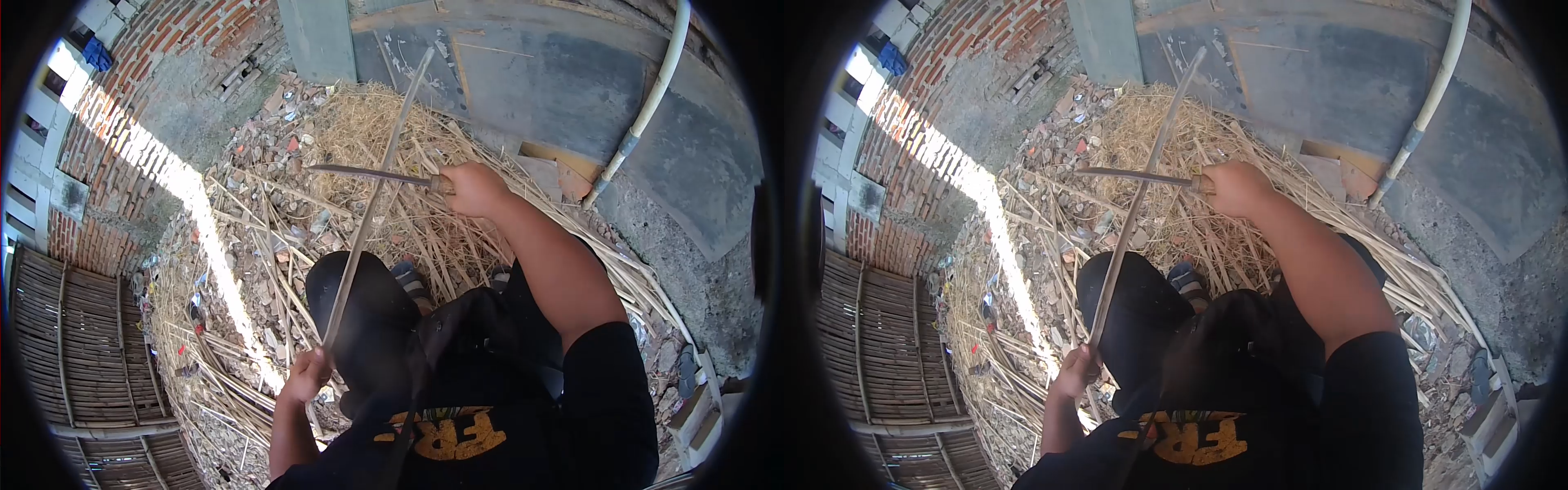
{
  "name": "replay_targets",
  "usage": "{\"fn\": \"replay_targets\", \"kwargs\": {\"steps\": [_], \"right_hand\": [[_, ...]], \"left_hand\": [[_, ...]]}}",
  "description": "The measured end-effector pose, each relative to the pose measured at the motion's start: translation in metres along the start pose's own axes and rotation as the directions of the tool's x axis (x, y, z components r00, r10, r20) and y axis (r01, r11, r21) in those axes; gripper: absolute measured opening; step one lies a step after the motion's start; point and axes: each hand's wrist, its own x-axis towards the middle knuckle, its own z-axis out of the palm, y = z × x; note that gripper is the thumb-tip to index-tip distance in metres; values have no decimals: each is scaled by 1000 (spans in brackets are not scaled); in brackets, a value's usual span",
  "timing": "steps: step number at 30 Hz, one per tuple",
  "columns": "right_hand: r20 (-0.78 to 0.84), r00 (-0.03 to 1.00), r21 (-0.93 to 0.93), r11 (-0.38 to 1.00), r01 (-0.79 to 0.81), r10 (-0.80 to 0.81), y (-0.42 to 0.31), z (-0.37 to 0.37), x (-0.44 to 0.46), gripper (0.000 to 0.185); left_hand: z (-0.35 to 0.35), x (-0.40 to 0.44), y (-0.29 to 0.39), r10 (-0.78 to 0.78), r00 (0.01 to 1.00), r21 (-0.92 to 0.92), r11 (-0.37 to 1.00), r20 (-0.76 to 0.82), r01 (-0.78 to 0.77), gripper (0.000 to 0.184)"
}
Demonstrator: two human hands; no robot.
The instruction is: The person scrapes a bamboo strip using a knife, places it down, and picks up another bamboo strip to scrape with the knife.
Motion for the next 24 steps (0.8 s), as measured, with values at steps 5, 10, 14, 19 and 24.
{"fn": "replay_targets", "kwargs": {"steps": [5,10,14,19,24], "right_hand": [[-82,996,-87,996,29,-37,-3,-2,-3,30],[130,952,-251,920,302,-277,-48,-7,-22,33],[-83,996,26,999,-23,26,7,-1,11,33],[-167,985,37,998,-41,47,18,4,12,30],[29,978,-123,970,209,-207,-30,-2,-14,27]], "left_hand": [[9,-6,18,-53,998,-41,998,23,54,54],[9,-2,19,93,993,276,959,-74,-69,54],[12,-1,13,238,964,490,858,-118,-152,59],[-3,0,1,-41,998,167,985,-43,48,59],[16,0,11,213,975,351,919,-57,-180,56]]}}
